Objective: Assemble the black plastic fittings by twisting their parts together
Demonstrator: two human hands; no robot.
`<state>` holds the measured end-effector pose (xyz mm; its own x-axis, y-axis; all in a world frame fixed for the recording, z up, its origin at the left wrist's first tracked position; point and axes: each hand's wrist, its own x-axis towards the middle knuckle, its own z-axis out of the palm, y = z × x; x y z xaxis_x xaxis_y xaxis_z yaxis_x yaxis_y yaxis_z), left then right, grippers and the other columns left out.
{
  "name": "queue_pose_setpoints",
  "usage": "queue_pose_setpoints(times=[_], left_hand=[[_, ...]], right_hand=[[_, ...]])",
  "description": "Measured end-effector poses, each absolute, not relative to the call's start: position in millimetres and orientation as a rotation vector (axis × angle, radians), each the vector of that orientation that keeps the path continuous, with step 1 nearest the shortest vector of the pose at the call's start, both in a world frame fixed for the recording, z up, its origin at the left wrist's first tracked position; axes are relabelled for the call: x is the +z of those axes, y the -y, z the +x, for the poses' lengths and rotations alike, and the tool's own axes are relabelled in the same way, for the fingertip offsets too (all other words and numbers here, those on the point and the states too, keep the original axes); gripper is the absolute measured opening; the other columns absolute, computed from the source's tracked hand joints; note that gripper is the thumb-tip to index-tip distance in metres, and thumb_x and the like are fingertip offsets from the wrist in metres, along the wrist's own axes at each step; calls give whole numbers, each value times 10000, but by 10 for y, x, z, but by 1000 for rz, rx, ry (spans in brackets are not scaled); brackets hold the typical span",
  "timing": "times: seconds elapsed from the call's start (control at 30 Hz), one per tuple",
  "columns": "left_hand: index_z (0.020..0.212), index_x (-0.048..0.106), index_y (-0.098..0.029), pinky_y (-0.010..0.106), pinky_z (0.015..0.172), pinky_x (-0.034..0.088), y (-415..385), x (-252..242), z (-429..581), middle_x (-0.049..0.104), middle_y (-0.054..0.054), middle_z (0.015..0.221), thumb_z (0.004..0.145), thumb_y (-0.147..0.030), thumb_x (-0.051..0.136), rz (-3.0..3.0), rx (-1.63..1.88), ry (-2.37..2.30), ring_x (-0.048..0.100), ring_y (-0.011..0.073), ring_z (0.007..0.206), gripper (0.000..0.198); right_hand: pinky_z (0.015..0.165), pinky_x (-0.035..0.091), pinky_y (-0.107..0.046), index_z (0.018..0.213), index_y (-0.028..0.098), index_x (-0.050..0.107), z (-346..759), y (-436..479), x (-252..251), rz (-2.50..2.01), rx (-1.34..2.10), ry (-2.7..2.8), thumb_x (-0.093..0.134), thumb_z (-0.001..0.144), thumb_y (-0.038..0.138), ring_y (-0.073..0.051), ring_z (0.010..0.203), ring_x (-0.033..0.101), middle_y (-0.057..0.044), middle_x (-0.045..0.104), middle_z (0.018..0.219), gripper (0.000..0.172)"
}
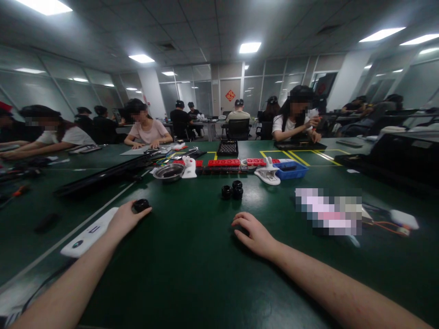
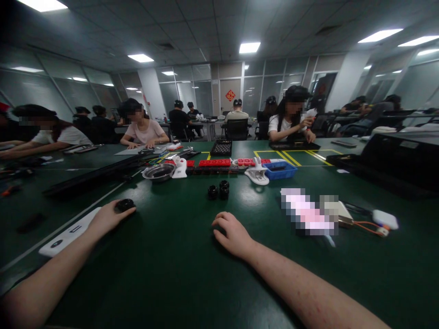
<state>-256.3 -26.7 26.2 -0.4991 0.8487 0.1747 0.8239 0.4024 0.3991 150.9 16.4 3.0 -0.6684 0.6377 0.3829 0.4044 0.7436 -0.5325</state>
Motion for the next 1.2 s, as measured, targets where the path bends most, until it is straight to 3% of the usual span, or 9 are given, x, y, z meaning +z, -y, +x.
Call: queue_pose_setpoints(times=[0.1, 0.2, 0.4, 0.5, 0.57, 0.67, 0.87, 1.2], left_hand=[[1255, 284, -73, 502, 891, 319, 320, 398, -2246, 313, 235, 1263, 639, -629, 494, 1688, 850, -2807, 326, 415, 1138, 856], [1279, 245, -162, 449, 966, 261, 360, 477, -1787, 293, 140, 1282, 730, -522, 468, 2084, 1072, -2573, 297, 330, 1177, 693], [1178, 425, -241, 379, 928, 336, 407, 294, -581, 436, 80, 1190, 742, -389, 536, 2595, 571, -1353, 394, 249, 1104, 473], [1198, 419, -205, 437, 971, 267, 394, 130, -63, 388, 114, 1265, 702, -481, 564, 2602, 383, -1074, 321, 285, 1176, 585], [1249, 352, -197, 511, 992, 170, 368, 59, 171, 331, 129, 1320, 712, -542, 517, 2571, 346, -1053, 252, 311, 1220, 659], [1271, 314, -200, 545, 989, 122, 325, 21, 335, 289, 129, 1351, 736, -569, 459, 2562, 315, -995, 196, 311, 1249, 666], [1259, 341, -197, 526, 996, 141, 327, 36, 286, 318, 118, 1342, 735, -547, 480, 2560, 348, -933, 223, 301, 1243, 646], [1253, 352, -189, 530, 992, 147, 313, 105, 221, 342, 124, 1327, 742, -531, 493, 2513, 379, -887, 231, 300, 1240, 631]], right_hand=[[832, 429, -372, 909, 202, 551, 1504, -165, 31, -776, 552, 2360, 509, 761, 160, -196, 955, 496, -61, 503, 1005, 159], [832, 429, -365, 930, 204, 543, 1496, -161, 37, -764, 565, 2328, 504, 763, 157, -192, 954, 498, -60, 513, 1002, 178], [827, 425, -363, 1046, 200, 476, 1509, -246, 30, -850, 546, 2126, 486, 773, 172, -182, 916, 510, -57, 538, 1000, 275], [837, 417, -353, 1089, 181, 450, 1561, -474, 65, -1063, 544, 2023, 499, 765, 186, -179, 917, 507, -57, 538, 1015, 328], [807, 432, -358, 1092, 155, 444, 1600, -719, 117, -1177, 543, 1983, 485, 781, 196, -183, 890, 519, -67, 541, 996, 316], [751, 458, -365, 1020, 123, 495, 1611, -1154, 220, -1338, 587, 1967, 456, 824, 238, -183, 832, 550, -74, 570, 928, 230], [755, 469, -370, 1056, 167, 502, 1336, -1798, 363, -1455, 746, 2136, 465, 852, 276, -176, 894, 550, -59, 528, 1081, 235], [748, 472, -373, 1067, 158, 494, 1196, -2138, 377, -1657, 1034, 2221, 472, 848, 274, -180, 892, 552, -62, 528, 1076, 248]])
